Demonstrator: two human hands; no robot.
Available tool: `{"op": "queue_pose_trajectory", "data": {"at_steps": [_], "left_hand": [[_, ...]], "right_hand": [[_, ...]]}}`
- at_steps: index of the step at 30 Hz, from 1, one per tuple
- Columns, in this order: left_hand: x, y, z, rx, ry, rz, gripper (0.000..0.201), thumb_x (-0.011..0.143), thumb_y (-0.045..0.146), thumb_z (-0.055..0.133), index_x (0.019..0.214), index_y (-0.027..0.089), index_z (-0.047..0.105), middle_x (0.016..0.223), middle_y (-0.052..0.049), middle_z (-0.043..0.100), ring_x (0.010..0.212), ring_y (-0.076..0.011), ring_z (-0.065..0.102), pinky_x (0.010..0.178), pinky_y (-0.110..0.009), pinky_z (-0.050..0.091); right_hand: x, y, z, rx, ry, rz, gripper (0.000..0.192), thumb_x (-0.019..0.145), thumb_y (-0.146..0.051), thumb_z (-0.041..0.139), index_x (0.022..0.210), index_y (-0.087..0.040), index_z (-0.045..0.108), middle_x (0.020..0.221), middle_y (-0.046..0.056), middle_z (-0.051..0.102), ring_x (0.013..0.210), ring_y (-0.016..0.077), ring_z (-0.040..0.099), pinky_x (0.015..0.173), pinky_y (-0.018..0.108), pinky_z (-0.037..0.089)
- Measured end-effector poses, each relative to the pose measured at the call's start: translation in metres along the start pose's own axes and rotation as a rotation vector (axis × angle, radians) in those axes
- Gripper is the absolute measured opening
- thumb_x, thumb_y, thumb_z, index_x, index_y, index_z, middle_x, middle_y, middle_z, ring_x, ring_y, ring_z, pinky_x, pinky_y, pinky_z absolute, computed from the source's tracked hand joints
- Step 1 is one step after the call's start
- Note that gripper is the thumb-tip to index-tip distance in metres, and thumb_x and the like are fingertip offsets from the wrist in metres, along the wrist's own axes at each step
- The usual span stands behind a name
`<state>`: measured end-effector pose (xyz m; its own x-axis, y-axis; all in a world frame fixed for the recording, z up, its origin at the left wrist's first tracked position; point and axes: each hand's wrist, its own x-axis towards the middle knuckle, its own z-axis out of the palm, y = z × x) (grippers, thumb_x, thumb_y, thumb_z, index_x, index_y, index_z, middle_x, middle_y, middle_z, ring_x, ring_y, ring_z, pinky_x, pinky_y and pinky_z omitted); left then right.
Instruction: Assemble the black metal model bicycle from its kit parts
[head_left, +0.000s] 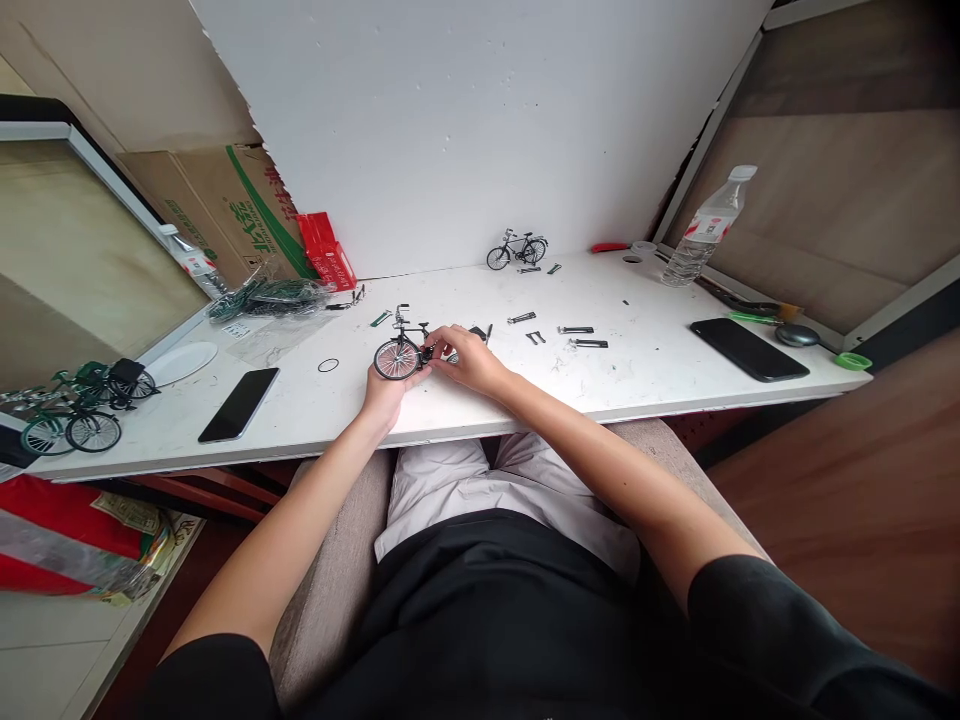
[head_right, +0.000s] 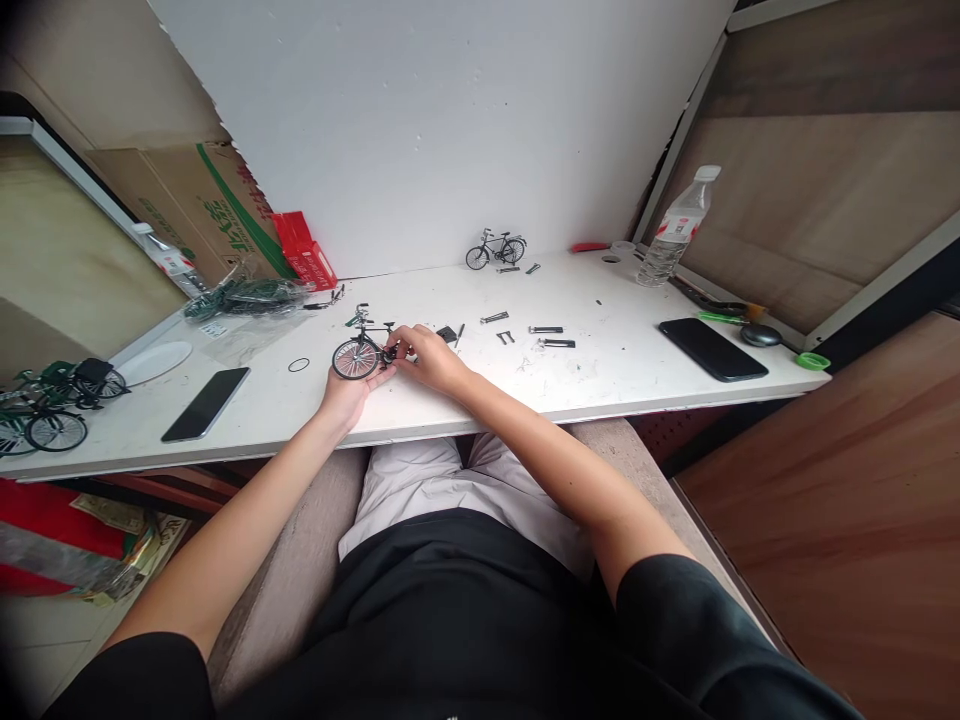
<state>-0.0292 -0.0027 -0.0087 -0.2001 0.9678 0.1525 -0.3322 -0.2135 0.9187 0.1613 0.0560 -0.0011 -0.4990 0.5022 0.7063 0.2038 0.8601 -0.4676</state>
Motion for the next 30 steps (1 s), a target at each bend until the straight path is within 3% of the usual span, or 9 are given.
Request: {"op": "queue_pose_trajectory", "data": {"at_steps": [9,15,20,30], "left_hand": [[0.0028,-0.0048,-0.0026,-0.027,0.029,0.003,0.049,0.061,0.034,0.105,0.098,0.018,0.078,0.117,-0.009,0.080,0.113,-0.0255,0.075,0.116,-0.064,0.058],[0.0018,-0.0025,0.0011,-0.031,0.050,-0.004,0.053,0.058,0.040,0.107,0.097,0.018,0.079,0.118,-0.010,0.079,0.123,-0.0299,0.073,0.118,-0.061,0.057],[0.0005,-0.0005,0.0011,-0.012,0.028,-0.013,0.054,0.059,0.042,0.107,0.099,0.019,0.079,0.126,-0.010,0.079,0.131,-0.0334,0.070,0.117,-0.062,0.059],[-0.0012,0.0042,0.0021,0.003,0.027,-0.048,0.059,0.055,0.041,0.109,0.100,0.019,0.077,0.123,-0.008,0.078,0.118,-0.0290,0.075,0.112,-0.058,0.062]], "right_hand": [[0.0008,0.0010,-0.0007,0.006,0.008,-0.014,0.023,0.096,-0.011,0.069,0.116,-0.020,0.066,0.100,0.006,0.077,0.096,0.0243,0.070,0.088,0.037,0.055],[0.0014,-0.0007,-0.0019,0.007,-0.009,-0.032,0.015,0.095,-0.009,0.068,0.104,-0.021,0.069,0.103,0.008,0.079,0.100,0.0254,0.071,0.091,0.039,0.056],[0.0020,-0.0023,-0.0029,-0.002,0.000,-0.048,0.021,0.094,-0.008,0.070,0.111,-0.021,0.070,0.102,0.007,0.081,0.102,0.0261,0.072,0.092,0.040,0.056],[0.0017,-0.0022,-0.0017,-0.007,-0.008,-0.019,0.024,0.094,-0.010,0.070,0.116,-0.022,0.070,0.103,0.006,0.083,0.103,0.0271,0.073,0.095,0.041,0.054]]}}
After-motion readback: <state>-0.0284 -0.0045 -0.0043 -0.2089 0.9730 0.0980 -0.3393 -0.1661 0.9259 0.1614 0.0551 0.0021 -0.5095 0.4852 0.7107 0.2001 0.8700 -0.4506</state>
